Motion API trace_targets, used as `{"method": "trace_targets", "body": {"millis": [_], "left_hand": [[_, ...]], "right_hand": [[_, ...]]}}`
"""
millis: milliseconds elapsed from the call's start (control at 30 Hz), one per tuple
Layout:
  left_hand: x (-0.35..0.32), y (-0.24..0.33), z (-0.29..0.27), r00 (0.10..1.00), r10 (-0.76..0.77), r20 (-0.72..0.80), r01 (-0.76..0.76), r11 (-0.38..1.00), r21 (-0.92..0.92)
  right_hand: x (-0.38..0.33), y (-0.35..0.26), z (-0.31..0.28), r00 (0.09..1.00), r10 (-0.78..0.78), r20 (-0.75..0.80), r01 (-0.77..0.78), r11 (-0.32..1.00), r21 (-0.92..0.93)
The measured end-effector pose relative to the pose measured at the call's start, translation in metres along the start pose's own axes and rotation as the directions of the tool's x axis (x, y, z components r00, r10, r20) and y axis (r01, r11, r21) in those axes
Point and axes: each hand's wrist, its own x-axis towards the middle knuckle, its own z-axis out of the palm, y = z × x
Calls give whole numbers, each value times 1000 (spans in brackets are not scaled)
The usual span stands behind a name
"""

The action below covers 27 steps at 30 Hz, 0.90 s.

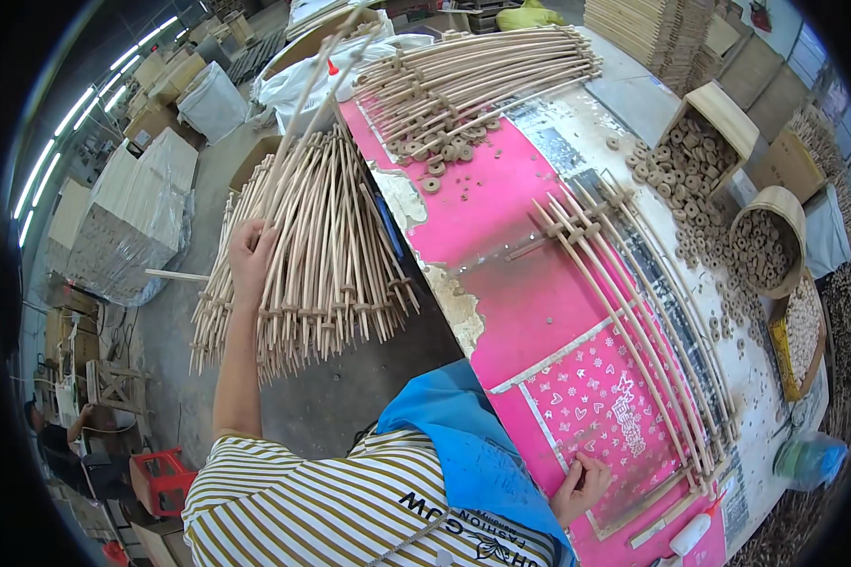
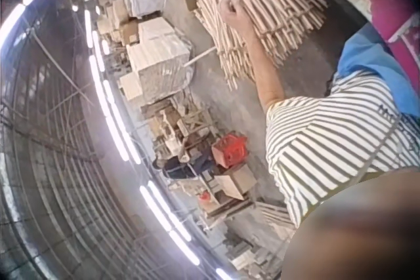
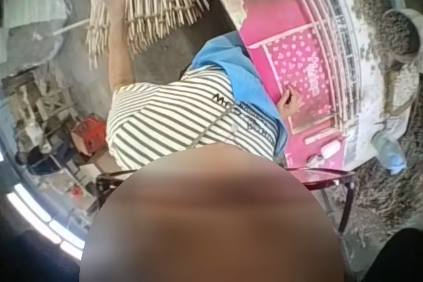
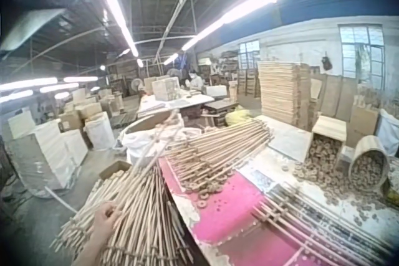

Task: Assembling wooden items by applying glue to wooden rods and sliding wooden rings onto them.

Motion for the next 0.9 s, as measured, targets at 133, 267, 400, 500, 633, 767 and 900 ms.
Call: {"method": "trace_targets", "body": {"millis": [133, 267, 400, 500, 633, 767, 900], "left_hand": [[-3, -78, -5, 987, -92, -135, 106, 989, 104], [7, -157, 6, 963, -186, -193, 210, 972, 110], [21, -192, 30, 907, -401, -131, 378, 910, -171], [30, -186, 55, 889, -440, -122, 422, 894, -149], [26, -204, 62, 877, -468, -113, 435, 870, -231], [27, -189, 86, 821, -571, 12, 539, 768, -346], [26, -162, 100, 770, -636, 53, 612, 712, -345]], "right_hand": [[-1, 1, -1, 1000, 0, -5, 0, 1000, 8], [1, 4, 0, 999, -48, -12, 47, 998, -31], [0, 4, 3, 999, -49, -19, 49, 998, -30], [-2, 10, -1, 999, -51, 11, 51, 997, -64], [-6, 56, -3, 989, -135, 64, 141, 985, -101], [2, 35, -8, 973, -226, 37, 229, 952, -205], [6, 28, -10, 949, -312, 45, 311, 903, -296]]}}
